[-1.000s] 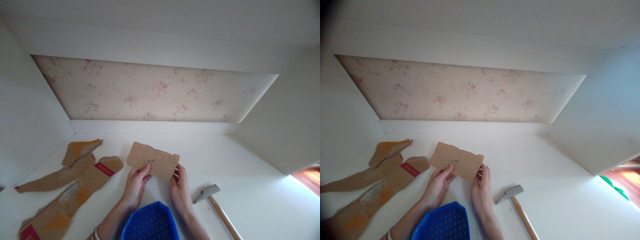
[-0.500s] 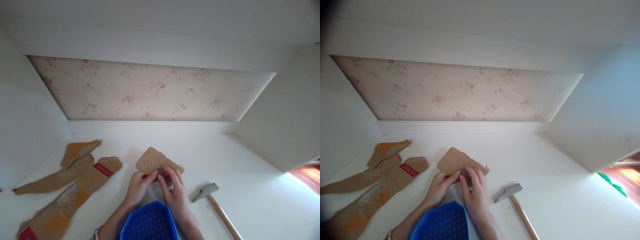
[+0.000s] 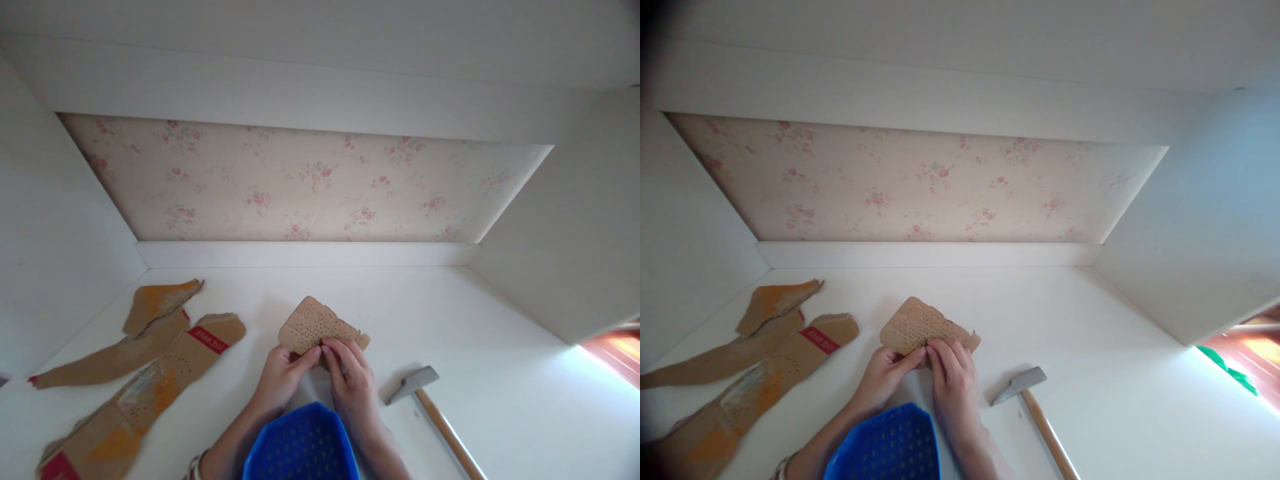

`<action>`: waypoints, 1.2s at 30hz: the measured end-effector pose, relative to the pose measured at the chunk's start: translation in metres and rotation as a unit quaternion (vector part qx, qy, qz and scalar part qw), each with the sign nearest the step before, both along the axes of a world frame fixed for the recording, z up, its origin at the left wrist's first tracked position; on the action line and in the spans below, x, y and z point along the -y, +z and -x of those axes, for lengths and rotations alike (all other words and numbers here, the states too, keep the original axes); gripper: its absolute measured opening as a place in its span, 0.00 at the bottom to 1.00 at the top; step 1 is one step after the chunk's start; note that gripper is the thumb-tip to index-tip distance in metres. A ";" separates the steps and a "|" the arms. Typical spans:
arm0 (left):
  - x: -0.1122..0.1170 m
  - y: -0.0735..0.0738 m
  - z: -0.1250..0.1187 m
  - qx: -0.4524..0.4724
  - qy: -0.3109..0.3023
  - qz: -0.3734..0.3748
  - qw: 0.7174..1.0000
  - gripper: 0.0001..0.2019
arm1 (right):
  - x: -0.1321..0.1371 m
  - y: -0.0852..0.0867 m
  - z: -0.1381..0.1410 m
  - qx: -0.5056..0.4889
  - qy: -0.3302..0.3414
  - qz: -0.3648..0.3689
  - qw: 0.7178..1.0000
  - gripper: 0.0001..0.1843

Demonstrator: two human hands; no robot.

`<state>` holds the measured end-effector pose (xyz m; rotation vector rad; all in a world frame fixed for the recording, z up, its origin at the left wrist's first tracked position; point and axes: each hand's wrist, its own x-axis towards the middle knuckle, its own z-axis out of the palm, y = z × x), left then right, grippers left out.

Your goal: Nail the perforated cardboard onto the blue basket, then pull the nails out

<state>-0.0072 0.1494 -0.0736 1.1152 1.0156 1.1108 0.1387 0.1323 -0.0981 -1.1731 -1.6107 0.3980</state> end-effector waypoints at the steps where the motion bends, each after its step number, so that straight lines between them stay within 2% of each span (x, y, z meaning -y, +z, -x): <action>1: 0.000 0.000 0.000 -0.008 0.005 -0.005 1.000 0.13 | 0.000 0.001 0.000 0.001 0.000 -0.003 1.000 0.09; 8: 0.000 -0.001 -0.001 -0.054 0.070 0.007 0.996 0.14 | 0.005 0.005 0.001 -0.009 -0.007 -0.028 1.000 0.08; 11: -0.003 -0.005 0.002 -0.040 0.122 0.028 0.991 0.16 | 0.007 0.005 0.002 -0.021 -0.025 -0.037 0.999 0.07; 15: -0.010 -0.005 0.008 0.072 0.206 0.055 0.974 0.17 | 0.007 0.005 0.003 -0.033 -0.057 -0.024 0.998 0.07; 18: -0.016 0.000 0.013 0.177 0.264 0.043 0.947 0.16 | 0.004 0.005 0.002 -0.022 -0.071 0.008 0.997 0.08; 20: -0.019 0.003 0.017 0.214 0.289 0.034 0.932 0.17 | 0.001 0.005 0.002 -0.001 -0.064 0.031 0.997 0.08; 25: -0.022 0.001 0.021 0.222 0.297 0.037 0.928 0.17 | 0.001 0.004 0.004 0.090 -0.004 0.049 0.995 0.09; 30: -0.021 -0.004 0.021 0.212 0.288 0.036 0.933 0.16 | 0.002 0.003 0.008 0.190 0.050 0.045 0.980 0.12; 36: -0.021 -0.004 0.021 0.196 0.273 0.045 0.941 0.14 | 0.001 0.001 0.008 0.224 0.066 0.053 0.971 0.12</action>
